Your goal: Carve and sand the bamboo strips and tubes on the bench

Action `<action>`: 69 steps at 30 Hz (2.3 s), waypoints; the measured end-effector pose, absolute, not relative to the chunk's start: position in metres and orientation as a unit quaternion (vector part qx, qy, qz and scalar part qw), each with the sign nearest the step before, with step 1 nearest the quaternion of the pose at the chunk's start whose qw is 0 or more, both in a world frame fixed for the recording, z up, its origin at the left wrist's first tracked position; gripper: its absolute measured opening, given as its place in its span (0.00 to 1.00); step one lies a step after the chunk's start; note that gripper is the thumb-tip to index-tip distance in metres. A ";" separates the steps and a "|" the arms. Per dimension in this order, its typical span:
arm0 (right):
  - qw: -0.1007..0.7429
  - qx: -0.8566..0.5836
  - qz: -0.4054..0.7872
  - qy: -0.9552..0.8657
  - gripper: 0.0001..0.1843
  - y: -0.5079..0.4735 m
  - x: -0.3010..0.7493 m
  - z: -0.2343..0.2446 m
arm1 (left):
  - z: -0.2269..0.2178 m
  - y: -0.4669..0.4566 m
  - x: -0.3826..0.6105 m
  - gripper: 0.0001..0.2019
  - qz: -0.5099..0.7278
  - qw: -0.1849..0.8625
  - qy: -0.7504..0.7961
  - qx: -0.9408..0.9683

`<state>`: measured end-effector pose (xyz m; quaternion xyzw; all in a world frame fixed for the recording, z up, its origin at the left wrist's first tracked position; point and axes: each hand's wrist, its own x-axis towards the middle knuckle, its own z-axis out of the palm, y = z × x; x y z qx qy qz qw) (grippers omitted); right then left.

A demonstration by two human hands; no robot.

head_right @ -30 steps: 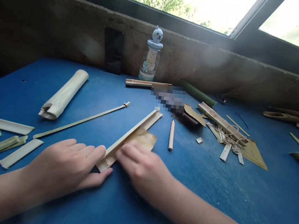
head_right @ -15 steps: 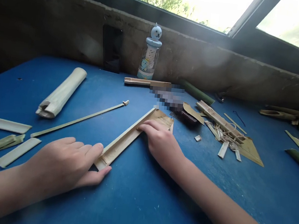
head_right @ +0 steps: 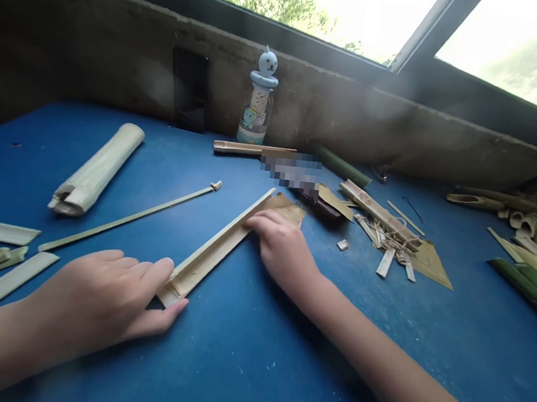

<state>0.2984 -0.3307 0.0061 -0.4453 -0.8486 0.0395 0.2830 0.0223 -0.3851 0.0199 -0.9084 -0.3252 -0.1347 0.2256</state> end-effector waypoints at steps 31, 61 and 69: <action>0.119 -0.709 -0.039 -0.694 0.21 -0.332 0.429 0.071 | 0.032 -0.399 0.026 0.30 -0.062 0.033 -0.395 -0.916; -0.111 -0.759 0.045 -0.640 0.17 -0.232 0.365 0.080 | 0.047 -0.352 0.016 0.14 0.064 -0.060 -0.526 -0.846; 0.041 -0.783 0.001 -0.621 0.25 -0.276 0.382 0.112 | 0.051 -0.359 0.013 0.25 0.056 -0.045 -0.498 -0.864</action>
